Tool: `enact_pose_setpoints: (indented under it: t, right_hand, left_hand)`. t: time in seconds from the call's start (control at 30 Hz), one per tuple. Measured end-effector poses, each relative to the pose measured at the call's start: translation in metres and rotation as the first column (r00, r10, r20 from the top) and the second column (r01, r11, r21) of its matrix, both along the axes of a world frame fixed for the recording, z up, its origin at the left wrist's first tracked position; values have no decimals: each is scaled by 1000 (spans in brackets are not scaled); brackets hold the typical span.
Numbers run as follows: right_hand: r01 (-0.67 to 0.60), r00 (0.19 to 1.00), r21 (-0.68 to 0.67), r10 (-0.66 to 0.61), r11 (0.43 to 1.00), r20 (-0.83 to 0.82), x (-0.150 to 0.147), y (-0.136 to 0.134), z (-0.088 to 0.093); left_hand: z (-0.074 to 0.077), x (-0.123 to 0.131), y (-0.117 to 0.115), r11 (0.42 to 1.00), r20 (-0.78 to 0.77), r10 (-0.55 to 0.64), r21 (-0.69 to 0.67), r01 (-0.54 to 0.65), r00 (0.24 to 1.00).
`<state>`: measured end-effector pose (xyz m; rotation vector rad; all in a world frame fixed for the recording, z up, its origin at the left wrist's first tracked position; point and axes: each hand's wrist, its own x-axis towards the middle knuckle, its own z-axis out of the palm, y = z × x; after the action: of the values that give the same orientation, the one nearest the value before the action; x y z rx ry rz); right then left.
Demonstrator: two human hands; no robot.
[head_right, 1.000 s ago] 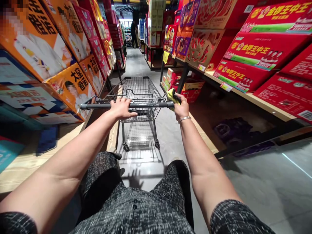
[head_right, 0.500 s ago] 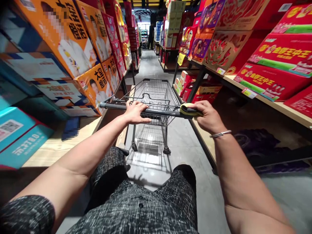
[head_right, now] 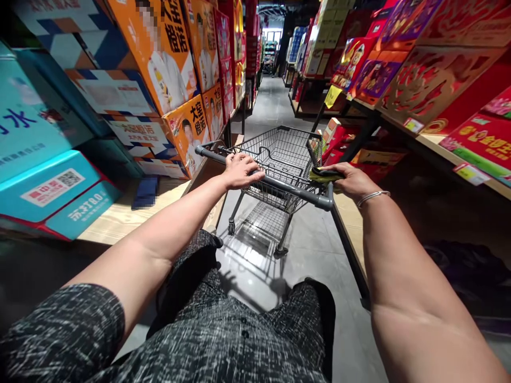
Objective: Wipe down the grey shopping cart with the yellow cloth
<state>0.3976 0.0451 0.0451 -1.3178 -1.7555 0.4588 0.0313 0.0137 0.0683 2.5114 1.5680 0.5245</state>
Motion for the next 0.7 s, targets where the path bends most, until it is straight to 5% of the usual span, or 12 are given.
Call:
enact_pose_setpoints:
  t: [0.1,0.27,0.5,0.6,0.7]
  right_hand:
    - [-33,994,-89,42,995,100,-8,-6,2]
    - [-40,982,-31,45,999,186,-29,-20,-1]
    - [-28,935,51,8,998,355,-74,-45,-5]
    - [-4,917,102,-37,995,397,-100,-56,-6]
    - [-2,901,100,-42,995,431,-129,-64,-5]
  left_hand:
    - [-6,-8,7,996,27,91,14,-92,995]
    - [-14,-21,22,962,56,262,-93,-256,963]
    - [-12,-23,28,837,159,541,-201,-509,826]
    - [-9,-25,23,831,200,556,-165,-531,807]
    - [-1,-28,12,892,181,446,-168,-419,877]
